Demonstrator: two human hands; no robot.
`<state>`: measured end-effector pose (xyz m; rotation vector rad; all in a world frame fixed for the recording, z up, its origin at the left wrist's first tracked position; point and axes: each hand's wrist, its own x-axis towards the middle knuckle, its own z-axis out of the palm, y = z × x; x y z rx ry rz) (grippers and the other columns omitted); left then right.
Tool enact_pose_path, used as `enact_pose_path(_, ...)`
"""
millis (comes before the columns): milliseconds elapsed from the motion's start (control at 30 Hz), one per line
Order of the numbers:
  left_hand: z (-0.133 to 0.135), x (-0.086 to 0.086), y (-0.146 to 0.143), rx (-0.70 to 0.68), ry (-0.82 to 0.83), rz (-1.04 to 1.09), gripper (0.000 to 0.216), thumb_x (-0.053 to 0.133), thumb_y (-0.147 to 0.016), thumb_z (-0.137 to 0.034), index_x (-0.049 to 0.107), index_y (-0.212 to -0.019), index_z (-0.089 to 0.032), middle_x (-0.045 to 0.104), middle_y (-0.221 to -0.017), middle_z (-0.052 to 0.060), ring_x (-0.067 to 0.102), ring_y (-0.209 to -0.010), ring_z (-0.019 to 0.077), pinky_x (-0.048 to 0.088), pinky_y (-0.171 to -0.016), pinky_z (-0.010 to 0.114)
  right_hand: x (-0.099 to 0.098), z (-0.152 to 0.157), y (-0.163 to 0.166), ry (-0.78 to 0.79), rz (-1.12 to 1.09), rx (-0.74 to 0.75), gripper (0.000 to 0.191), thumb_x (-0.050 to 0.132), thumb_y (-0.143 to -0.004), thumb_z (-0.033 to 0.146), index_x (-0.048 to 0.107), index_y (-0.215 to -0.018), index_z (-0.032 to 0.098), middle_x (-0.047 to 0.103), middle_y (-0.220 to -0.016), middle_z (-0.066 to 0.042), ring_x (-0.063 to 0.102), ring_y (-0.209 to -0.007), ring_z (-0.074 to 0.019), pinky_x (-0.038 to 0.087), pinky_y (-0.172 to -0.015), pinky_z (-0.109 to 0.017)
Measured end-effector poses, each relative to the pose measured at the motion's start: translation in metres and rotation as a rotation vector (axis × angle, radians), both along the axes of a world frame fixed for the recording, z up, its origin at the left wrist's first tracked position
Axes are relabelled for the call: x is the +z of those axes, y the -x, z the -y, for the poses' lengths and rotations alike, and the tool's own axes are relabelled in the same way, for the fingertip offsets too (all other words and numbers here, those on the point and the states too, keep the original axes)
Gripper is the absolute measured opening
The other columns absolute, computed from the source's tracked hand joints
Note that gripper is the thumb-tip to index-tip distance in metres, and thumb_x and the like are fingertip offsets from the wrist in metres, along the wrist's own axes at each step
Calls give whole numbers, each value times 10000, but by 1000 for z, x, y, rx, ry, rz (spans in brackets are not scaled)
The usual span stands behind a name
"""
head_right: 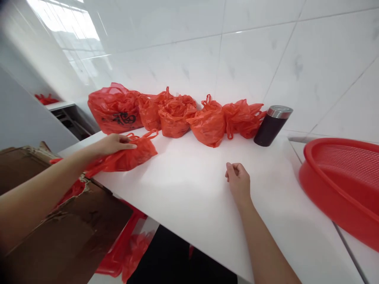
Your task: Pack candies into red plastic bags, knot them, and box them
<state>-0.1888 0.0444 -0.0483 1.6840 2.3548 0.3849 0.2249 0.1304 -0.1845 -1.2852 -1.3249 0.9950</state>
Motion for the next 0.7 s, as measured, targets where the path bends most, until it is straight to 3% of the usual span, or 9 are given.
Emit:
enact_pose_path(167, 25, 2, 52, 201, -1, -161, 466, 662, -777, -377, 640, -1140, -86, 699, -905, 32, 551, -790, 167, 436, -812, 291, -1, 0, 1, 19, 76, 7, 324, 585, -841, 487, 500, -709, 204, 541, -622, 39, 458, -543, -99, 375, -537, -233)
enact_pose_path(267, 37, 11, 51, 275, -74, -290, 492, 564, -854, -371, 547, -1276, -119, 647, -1076, 59, 532, -860, 182, 418, -871, 339, -4, -1, 0, 28, 93, 11, 323, 579, -843, 490, 502, -712, 204, 539, -624, 39, 455, -545, -100, 373, -542, -235)
enact_pose_path(367, 39, 13, 30, 197, -39, -323, 428, 496, -899, -410, 562, -1254, -180, 624, -1152, 49, 544, -911, 185, 403, -900, 335, -7, -2, 0, 26, 108, 17, 332, 573, -842, 505, 501, -717, 206, 539, -631, 34, 449, -542, -104, 361, -529, -239)
enact_pose_path(533, 28, -20, -1, -25, 331, -172, 267, 603, -879, -394, 666, -1011, -171, 679, -1029, 35, 618, -905, 178, 476, -865, 352, -9, -1, -1, 10, 156, 41, 329, 567, -846, 503, 495, -716, 209, 534, -621, 37, 457, -552, -111, 366, -552, -246)
enact_pose_path(700, 16, -56, 9, 94, 477, -170, 342, 568, -918, -369, 588, -1181, -151, 616, -1185, 101, 622, -1011, 228, 527, -854, 438, -8, 3, 1, 6, 211, 65, 325, 556, -851, 497, 486, -709, 213, 520, -608, 41, 443, -556, -116, 354, -556, -248)
